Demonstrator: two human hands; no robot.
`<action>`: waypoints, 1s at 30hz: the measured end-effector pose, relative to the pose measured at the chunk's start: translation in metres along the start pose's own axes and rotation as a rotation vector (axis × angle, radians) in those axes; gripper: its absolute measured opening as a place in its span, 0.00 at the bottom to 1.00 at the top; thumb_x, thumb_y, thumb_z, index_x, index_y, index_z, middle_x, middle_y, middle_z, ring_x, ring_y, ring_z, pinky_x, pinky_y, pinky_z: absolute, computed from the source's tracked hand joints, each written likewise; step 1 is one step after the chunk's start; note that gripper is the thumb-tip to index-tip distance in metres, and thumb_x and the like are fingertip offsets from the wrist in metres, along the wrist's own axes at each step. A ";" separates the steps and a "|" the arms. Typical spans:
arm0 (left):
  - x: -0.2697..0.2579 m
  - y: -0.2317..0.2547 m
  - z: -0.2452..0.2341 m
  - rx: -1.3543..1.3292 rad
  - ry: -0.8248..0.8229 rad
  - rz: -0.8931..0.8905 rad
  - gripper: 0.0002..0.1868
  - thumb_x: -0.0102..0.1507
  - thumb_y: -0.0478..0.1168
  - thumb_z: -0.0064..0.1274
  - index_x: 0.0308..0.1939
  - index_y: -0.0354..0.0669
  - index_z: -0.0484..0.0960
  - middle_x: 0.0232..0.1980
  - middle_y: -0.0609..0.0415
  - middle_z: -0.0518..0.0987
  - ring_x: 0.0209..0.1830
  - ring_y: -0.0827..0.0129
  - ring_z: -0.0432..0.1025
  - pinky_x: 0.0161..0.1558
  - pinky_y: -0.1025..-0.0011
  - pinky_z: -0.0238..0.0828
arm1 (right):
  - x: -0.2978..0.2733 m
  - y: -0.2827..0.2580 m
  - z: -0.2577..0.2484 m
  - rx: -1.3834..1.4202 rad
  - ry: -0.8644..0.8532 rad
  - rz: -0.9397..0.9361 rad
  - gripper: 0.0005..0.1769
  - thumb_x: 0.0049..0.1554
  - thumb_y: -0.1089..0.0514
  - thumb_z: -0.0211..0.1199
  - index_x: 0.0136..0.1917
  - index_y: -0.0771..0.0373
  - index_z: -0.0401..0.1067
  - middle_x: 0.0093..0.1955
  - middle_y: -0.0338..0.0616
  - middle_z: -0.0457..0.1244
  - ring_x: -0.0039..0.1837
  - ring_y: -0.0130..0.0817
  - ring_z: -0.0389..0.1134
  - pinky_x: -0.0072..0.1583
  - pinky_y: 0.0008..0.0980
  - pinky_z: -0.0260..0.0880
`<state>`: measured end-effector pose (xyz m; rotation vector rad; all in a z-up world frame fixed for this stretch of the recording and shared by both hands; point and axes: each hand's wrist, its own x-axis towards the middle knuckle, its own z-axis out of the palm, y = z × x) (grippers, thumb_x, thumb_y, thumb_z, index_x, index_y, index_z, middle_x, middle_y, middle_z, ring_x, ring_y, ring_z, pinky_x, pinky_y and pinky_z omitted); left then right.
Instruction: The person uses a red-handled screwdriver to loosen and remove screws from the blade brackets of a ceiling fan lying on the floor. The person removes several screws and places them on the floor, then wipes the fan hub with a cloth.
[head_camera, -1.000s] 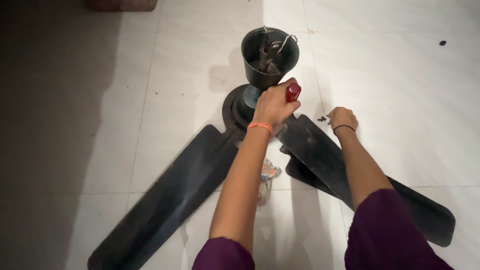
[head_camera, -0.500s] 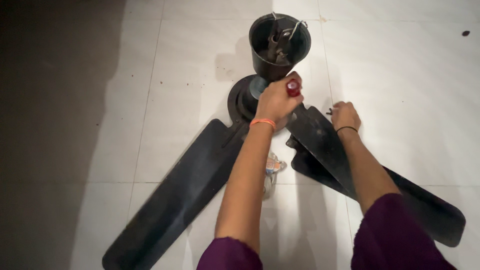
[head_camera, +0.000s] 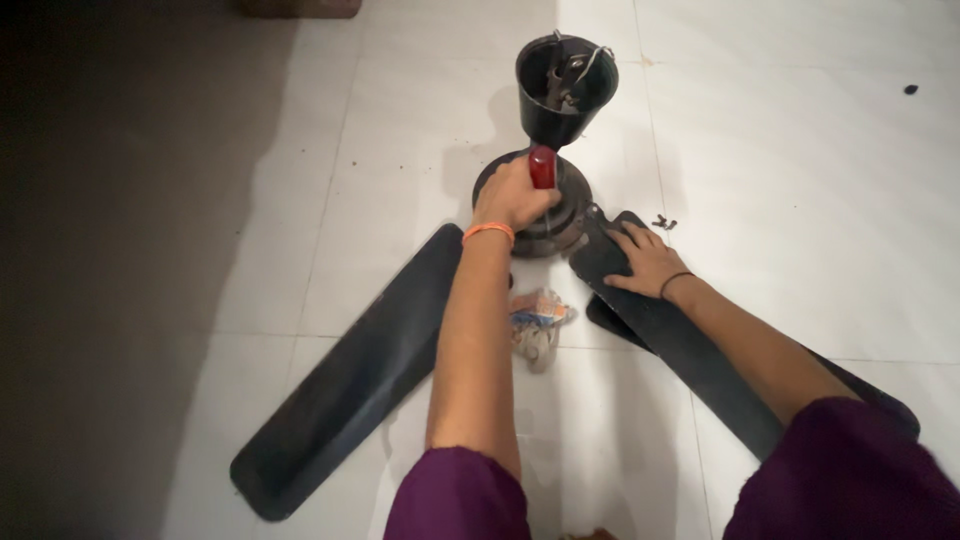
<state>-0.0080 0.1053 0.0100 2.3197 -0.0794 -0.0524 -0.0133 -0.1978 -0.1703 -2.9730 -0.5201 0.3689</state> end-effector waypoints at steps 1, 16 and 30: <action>-0.005 -0.002 -0.008 -0.010 0.009 0.005 0.21 0.47 0.46 0.60 0.43 0.44 0.83 0.44 0.42 0.84 0.48 0.46 0.77 0.51 0.56 0.72 | -0.005 0.005 0.005 -0.025 0.005 -0.024 0.56 0.50 0.28 0.64 0.82 0.45 0.45 0.84 0.48 0.39 0.83 0.54 0.42 0.76 0.53 0.52; -0.053 0.001 -0.084 0.120 0.053 -0.007 0.20 0.48 0.42 0.62 0.42 0.41 0.83 0.45 0.40 0.84 0.49 0.46 0.78 0.54 0.57 0.74 | -0.086 -0.008 0.011 -0.290 -0.357 0.083 0.55 0.59 0.33 0.58 0.85 0.38 0.26 0.88 0.44 0.22 0.84 0.61 0.39 0.78 0.55 0.50; -0.042 0.005 -0.068 0.101 0.011 0.059 0.20 0.47 0.41 0.62 0.42 0.40 0.84 0.45 0.40 0.84 0.49 0.47 0.78 0.53 0.58 0.74 | -0.140 -0.024 0.067 -0.559 -0.055 0.085 0.44 0.60 0.59 0.53 0.83 0.64 0.37 0.81 0.76 0.40 0.68 0.73 0.62 0.53 0.45 0.79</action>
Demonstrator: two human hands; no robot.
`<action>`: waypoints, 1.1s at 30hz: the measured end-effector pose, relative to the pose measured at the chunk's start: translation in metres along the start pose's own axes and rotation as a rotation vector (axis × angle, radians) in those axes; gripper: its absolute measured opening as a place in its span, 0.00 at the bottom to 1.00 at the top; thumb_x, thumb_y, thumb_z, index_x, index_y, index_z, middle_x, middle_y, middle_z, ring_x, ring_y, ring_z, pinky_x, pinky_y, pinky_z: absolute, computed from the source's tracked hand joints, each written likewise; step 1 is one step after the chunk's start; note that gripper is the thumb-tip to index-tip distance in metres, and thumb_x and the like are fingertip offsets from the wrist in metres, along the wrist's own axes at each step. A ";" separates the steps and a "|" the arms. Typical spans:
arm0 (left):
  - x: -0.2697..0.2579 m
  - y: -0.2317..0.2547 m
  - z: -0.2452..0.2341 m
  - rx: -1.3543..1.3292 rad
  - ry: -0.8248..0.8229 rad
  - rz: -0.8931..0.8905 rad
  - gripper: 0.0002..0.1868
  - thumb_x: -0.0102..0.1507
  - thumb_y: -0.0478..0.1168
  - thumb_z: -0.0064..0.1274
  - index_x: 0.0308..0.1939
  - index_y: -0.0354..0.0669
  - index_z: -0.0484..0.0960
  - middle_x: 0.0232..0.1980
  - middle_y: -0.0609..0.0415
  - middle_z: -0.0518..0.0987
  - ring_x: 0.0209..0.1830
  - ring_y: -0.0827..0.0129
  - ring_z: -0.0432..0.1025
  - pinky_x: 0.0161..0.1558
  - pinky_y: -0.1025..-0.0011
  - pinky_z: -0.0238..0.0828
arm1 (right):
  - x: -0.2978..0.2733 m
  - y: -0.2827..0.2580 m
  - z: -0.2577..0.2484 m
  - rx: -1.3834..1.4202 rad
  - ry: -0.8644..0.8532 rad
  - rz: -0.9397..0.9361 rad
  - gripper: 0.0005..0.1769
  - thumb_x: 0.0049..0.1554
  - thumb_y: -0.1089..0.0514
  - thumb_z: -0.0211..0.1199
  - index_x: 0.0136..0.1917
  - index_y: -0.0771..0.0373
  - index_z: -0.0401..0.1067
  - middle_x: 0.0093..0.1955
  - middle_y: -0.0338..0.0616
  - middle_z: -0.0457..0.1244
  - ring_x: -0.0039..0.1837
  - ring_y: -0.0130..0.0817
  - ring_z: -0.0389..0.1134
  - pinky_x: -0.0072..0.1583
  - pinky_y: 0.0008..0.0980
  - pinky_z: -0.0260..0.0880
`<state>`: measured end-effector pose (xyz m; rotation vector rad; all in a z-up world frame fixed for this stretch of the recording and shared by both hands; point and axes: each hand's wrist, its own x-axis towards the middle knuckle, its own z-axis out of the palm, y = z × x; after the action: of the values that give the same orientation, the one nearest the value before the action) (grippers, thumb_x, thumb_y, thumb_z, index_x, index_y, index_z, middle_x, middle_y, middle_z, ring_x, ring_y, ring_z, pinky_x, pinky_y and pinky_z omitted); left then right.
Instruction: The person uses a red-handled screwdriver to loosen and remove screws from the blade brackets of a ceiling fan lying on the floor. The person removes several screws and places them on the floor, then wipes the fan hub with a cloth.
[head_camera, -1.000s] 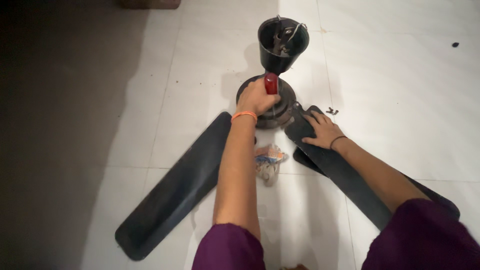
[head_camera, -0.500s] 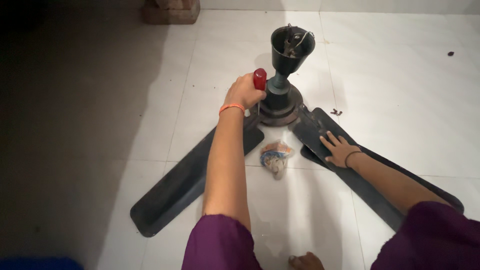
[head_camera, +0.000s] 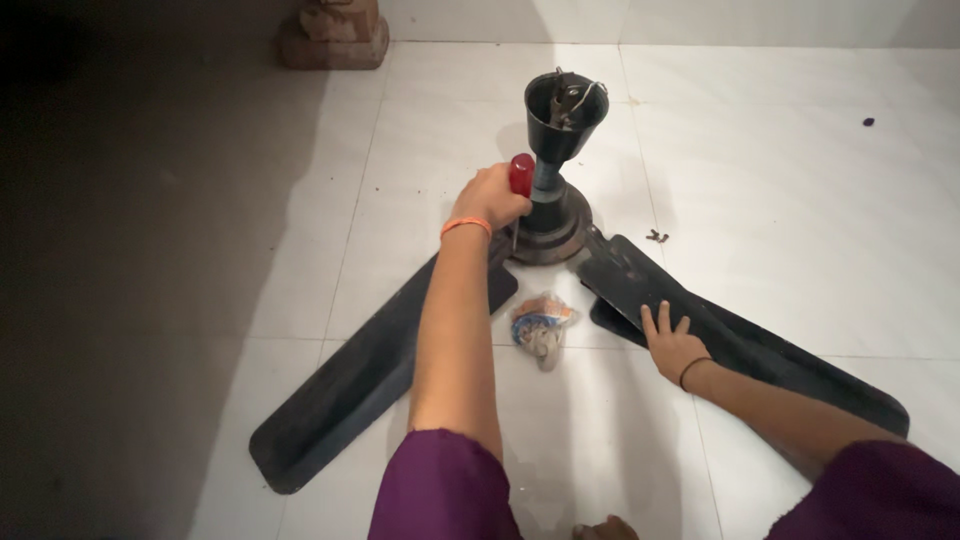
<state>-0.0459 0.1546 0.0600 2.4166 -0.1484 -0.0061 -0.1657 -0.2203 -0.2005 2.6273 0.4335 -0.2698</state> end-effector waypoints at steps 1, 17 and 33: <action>0.003 0.001 0.003 0.000 -0.007 -0.006 0.19 0.46 0.41 0.62 0.41 0.40 0.84 0.45 0.40 0.84 0.49 0.47 0.78 0.53 0.58 0.74 | -0.003 0.001 0.009 -0.070 0.051 -0.005 0.42 0.61 0.59 0.52 0.83 0.65 0.38 0.80 0.77 0.41 0.67 0.73 0.63 0.51 0.45 0.80; 0.002 -0.023 0.008 -0.054 0.038 -0.038 0.18 0.49 0.39 0.61 0.43 0.40 0.84 0.44 0.40 0.84 0.48 0.46 0.78 0.51 0.57 0.74 | 0.022 0.006 -0.065 0.414 -0.229 -0.008 0.45 0.58 0.41 0.60 0.81 0.51 0.45 0.79 0.54 0.50 0.72 0.55 0.63 0.69 0.51 0.66; 0.034 -0.049 0.033 -0.101 0.066 0.004 0.19 0.50 0.34 0.65 0.45 0.33 0.82 0.47 0.34 0.82 0.53 0.45 0.76 0.51 0.57 0.74 | 0.099 -0.047 -0.316 1.103 0.637 -0.430 0.40 0.54 0.63 0.62 0.78 0.60 0.54 0.69 0.58 0.60 0.56 0.46 0.73 0.58 0.41 0.76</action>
<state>-0.0089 0.1656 0.0037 2.3128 -0.1202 0.0666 -0.0534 -0.0067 0.0311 3.6345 1.3968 0.3315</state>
